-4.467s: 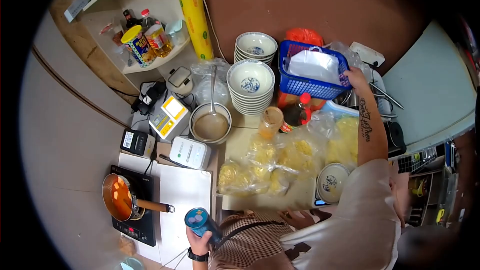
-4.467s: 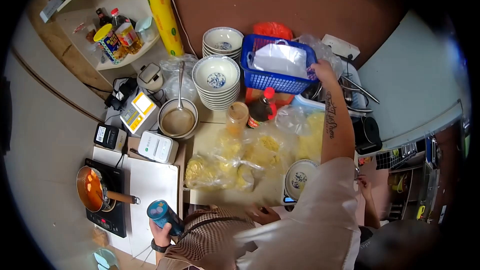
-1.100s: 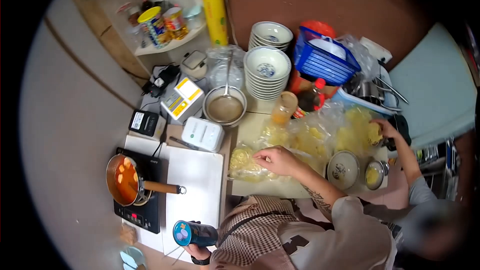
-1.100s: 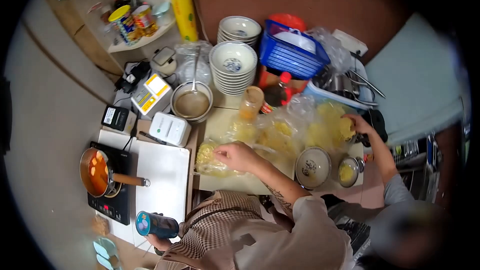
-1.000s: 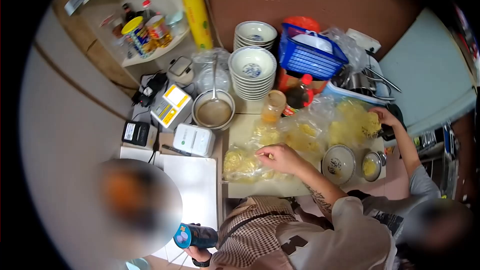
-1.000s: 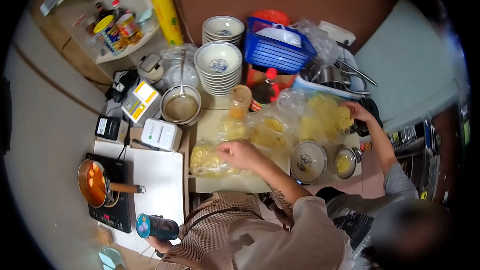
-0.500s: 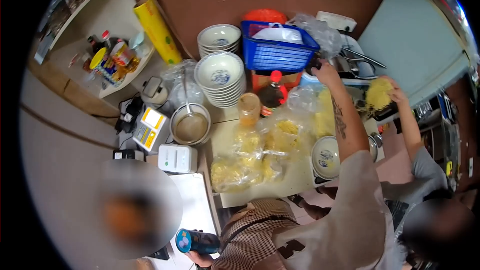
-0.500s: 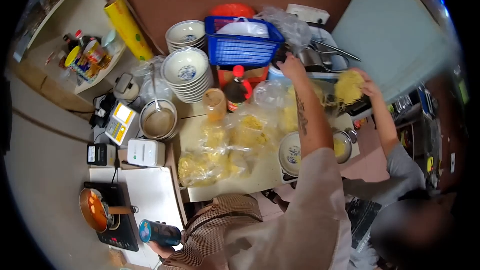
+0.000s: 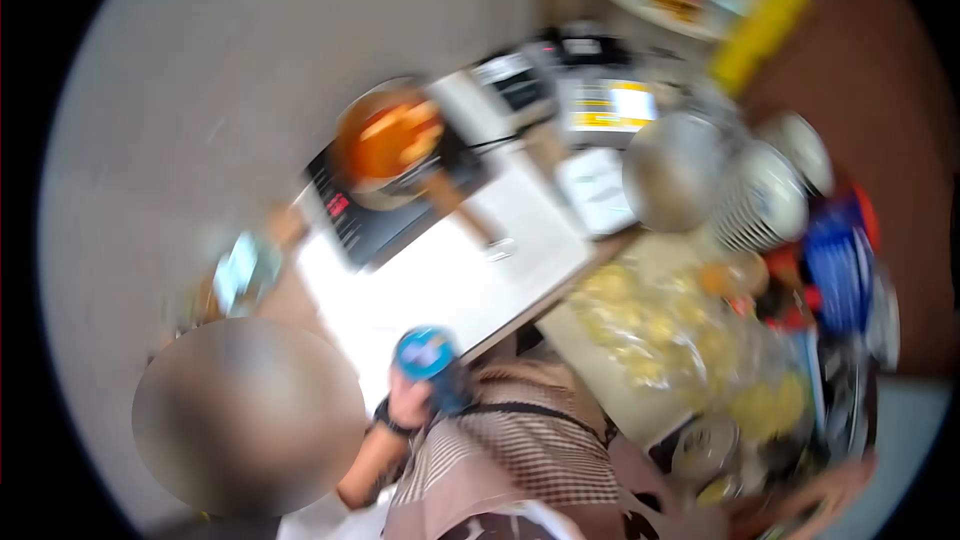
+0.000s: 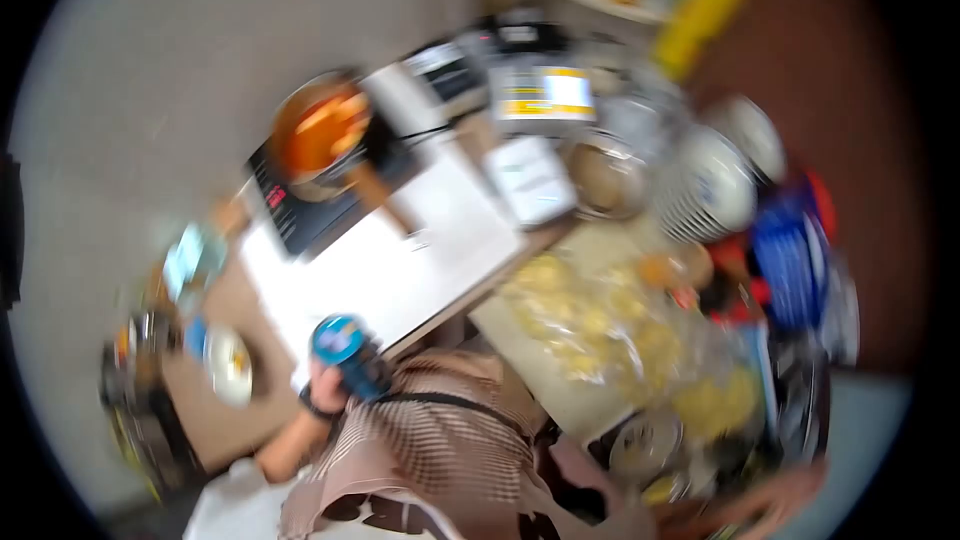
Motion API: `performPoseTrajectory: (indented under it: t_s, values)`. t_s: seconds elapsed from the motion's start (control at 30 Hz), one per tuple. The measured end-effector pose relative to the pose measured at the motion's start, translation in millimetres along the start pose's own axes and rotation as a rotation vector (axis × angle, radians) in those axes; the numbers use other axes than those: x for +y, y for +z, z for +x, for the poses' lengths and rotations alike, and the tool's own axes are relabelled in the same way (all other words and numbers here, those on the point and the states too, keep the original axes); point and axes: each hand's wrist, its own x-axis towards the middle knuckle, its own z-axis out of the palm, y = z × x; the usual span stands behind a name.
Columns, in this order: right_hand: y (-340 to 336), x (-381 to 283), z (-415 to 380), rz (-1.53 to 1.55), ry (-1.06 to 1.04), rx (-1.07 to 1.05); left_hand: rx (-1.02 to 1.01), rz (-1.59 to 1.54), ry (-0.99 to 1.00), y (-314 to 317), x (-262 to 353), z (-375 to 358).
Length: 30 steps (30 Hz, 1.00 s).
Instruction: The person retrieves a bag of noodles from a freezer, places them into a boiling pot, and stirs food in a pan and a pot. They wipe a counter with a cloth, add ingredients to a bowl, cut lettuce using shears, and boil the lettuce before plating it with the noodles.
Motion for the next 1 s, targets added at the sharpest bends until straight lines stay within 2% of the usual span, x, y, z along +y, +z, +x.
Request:
performPoseTrajectory:
  t_s: [0.07, 0.1, 0.13, 0.2, 0.27, 0.33, 0.37, 0.4, 0.43, 0.5, 0.53, 0.57, 0.6, 0.63, 0.7, 0.73, 0.8, 0.83, 0.87, 0.9, 0.93, 1.0]
  values:
    - [-8.7, -42.9, -19.1, 0.25, -0.029, 0.188, 0.019, 0.122, -0.059, -35.3, -6.0, -17.7]
    - [-10.3, -65.6, -33.3, 0.38, -0.038, 0.23, 0.033, 0.052, -0.026, -32.5, -3.6, -15.2]
    - [-11.5, -87.1, -47.0, 0.525, -0.054, 0.196, 0.105, 0.116, 0.044, -35.0, 1.0, -22.1]
    - [-5.4, -120.9, -73.3, 0.866, -0.076, -0.085, 0.14, 0.184, 0.132, -51.8, 1.0, -37.9]
    - [16.7, -187.8, -95.8, 1.143, 0.036, -0.654, 0.186, 0.336, 0.204, -73.6, 7.9, -58.6]
    - [59.1, -271.7, -128.3, 1.392, 0.09, -0.754, 0.273, 0.463, 0.236, -99.4, 10.6, -90.2]
    - [69.4, -323.9, -145.1, 1.438, 0.145, -0.856, 0.326, 0.509, 0.242, -112.2, 15.1, -108.5]
    - [84.0, -354.4, -160.9, 1.554, 0.194, -1.044, 0.388, 0.551, 0.25, -121.9, 20.0, -126.8]
    - [98.5, -383.1, -188.3, 1.649, 0.281, -1.097, 0.458, 0.592, 0.255, -133.4, 22.7, -148.9]
    - [96.8, -453.3, -259.9, 1.523, 0.506, -1.162, 0.605, 0.696, 0.185, -160.3, 23.8, -197.7]
    - [85.7, -483.3, -296.3, 1.408, 0.441, -1.265, 0.69, 0.73, 0.217, -177.0, 17.8, -221.6]
    - [79.0, -504.3, -332.3, 1.371, 0.46, -1.392, 0.761, 0.767, 0.246, -193.7, 9.8, -245.6]
    - [60.8, -532.1, -370.1, 1.154, 0.446, -1.406, 0.848, 0.76, 0.228, -207.9, 6.1, -269.0]
    - [45.5, -548.0, -406.8, 1.219, 0.274, -1.521, 0.932, 0.756, 0.215, -221.2, 1.3, -289.3]
    - [18.2, -579.8, -457.9, 1.097, -0.069, -1.869, 1.129, 0.757, 0.276, -254.5, -7.6, -319.2]
    - [-9.0, -607.2, -480.6, 0.931, -0.129, -1.984, 1.181, 0.765, 0.247, -274.9, -14.4, -330.8]
    - [-39.5, -639.0, -539.8, 0.813, -0.296, -2.068, 1.27, 0.761, 0.256, -315.6, -24.1, -346.3]
    - [-48.0, -654.6, -568.1, 0.848, -0.567, -2.069, 1.309, 0.747, 0.295, -333.9, -27.8, -350.4]
    - [-54.3, -661.5, -597.3, 1.011, -0.724, -1.996, 1.33, 0.738, 0.305, -349.5, -32.6, -353.3]
    - [-67.2, -676.7, -621.0, 0.981, -0.783, -2.007, 1.352, 0.708, 0.321, -363.7, -36.0, -356.0]
    - [-54.9, -682.3, -653.8, 1.049, -1.041, -1.843, 1.375, 0.68, 0.34, -376.4, -38.2, -356.9]
    - [-85.6, -716.5, -689.8, 1.054, -1.038, -1.881, 1.385, 0.626, 0.316, -390.3, -37.7, -359.4]
